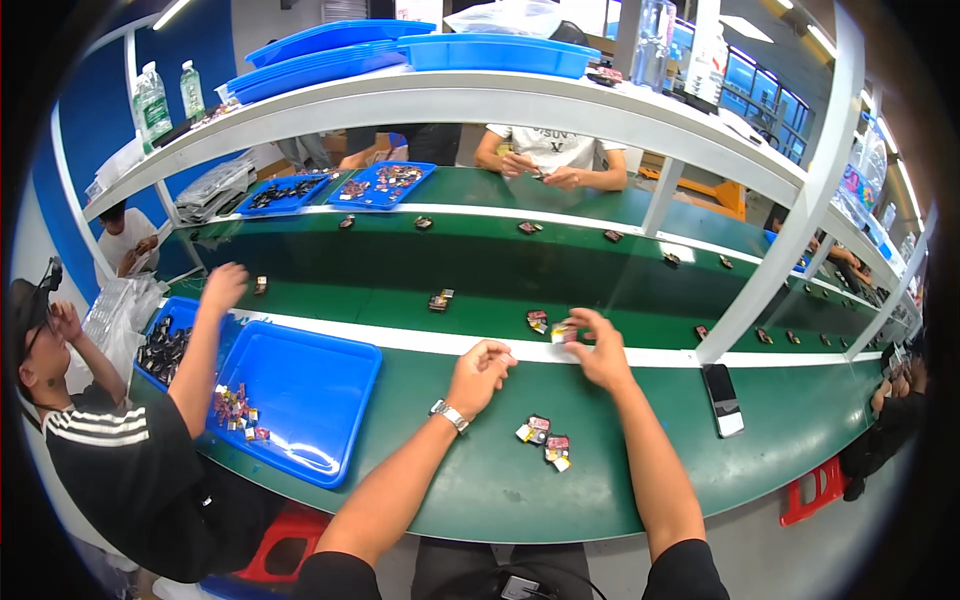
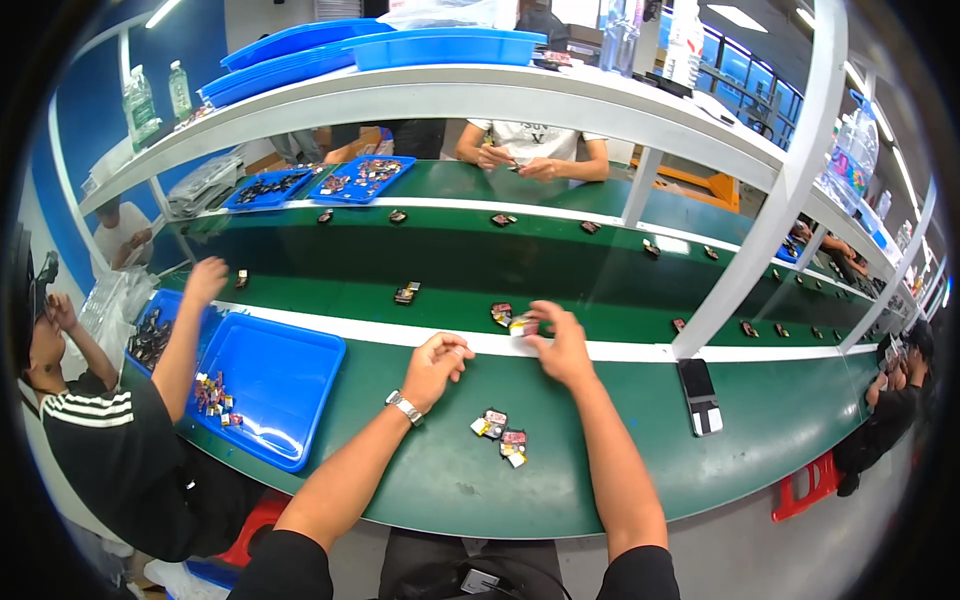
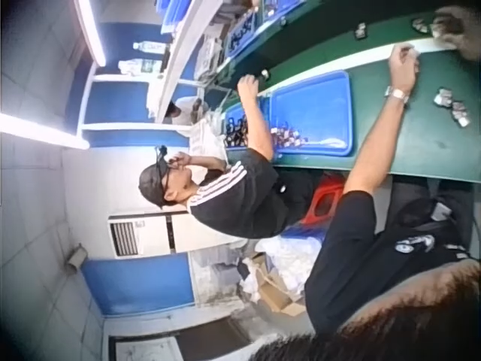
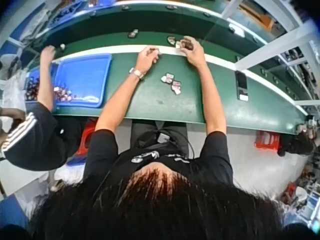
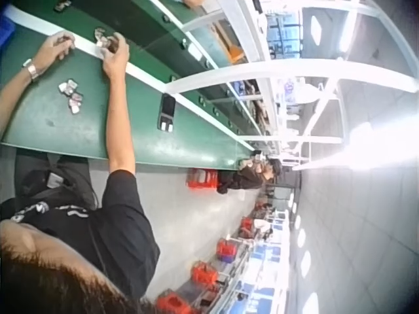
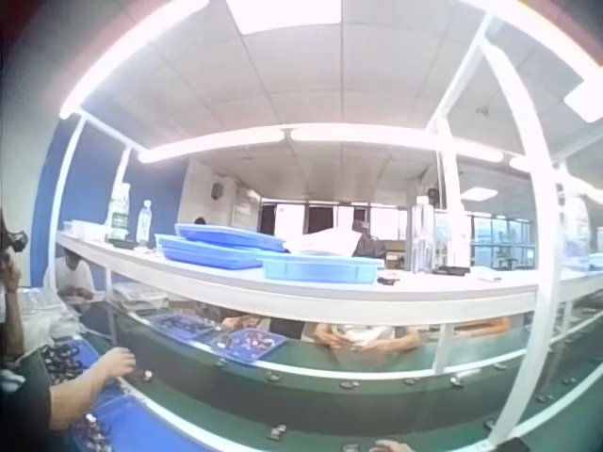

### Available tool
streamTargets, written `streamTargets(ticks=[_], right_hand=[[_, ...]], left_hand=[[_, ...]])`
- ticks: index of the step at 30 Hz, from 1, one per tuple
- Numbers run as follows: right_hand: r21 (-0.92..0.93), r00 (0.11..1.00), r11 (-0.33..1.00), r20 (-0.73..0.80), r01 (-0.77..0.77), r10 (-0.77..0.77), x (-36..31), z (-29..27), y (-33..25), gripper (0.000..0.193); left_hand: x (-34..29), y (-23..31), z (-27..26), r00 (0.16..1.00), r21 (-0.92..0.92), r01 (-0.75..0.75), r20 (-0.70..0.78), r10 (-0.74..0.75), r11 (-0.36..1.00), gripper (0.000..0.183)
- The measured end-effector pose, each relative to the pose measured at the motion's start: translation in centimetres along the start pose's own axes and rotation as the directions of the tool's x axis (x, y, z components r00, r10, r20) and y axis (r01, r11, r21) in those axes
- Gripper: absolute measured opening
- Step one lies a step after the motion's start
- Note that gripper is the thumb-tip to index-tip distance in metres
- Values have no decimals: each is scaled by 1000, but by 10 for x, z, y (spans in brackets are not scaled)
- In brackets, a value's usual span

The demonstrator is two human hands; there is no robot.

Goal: The person is seen assembling small electronic components at a workbench along an assembly line.

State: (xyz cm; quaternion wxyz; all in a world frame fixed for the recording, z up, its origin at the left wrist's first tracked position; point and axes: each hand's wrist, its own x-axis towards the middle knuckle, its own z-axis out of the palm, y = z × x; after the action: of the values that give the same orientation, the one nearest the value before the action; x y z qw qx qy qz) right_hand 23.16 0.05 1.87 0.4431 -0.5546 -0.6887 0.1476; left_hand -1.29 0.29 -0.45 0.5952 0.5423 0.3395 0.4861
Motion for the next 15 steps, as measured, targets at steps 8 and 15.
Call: streamTargets(ticks=[8, 15], right_hand=[[4, 933, 981, 308, 196, -188, -42, 3, -93, 69], [-1, 958, 974, 180, 228, -224, -46, 4, -71, 50]], left_hand=[[-1, 12, -22, 864, -67, 269, 459, -210, 961, 38], [-6, 22, -10, 899, -106, 315, 350, -261, 943, 40]])
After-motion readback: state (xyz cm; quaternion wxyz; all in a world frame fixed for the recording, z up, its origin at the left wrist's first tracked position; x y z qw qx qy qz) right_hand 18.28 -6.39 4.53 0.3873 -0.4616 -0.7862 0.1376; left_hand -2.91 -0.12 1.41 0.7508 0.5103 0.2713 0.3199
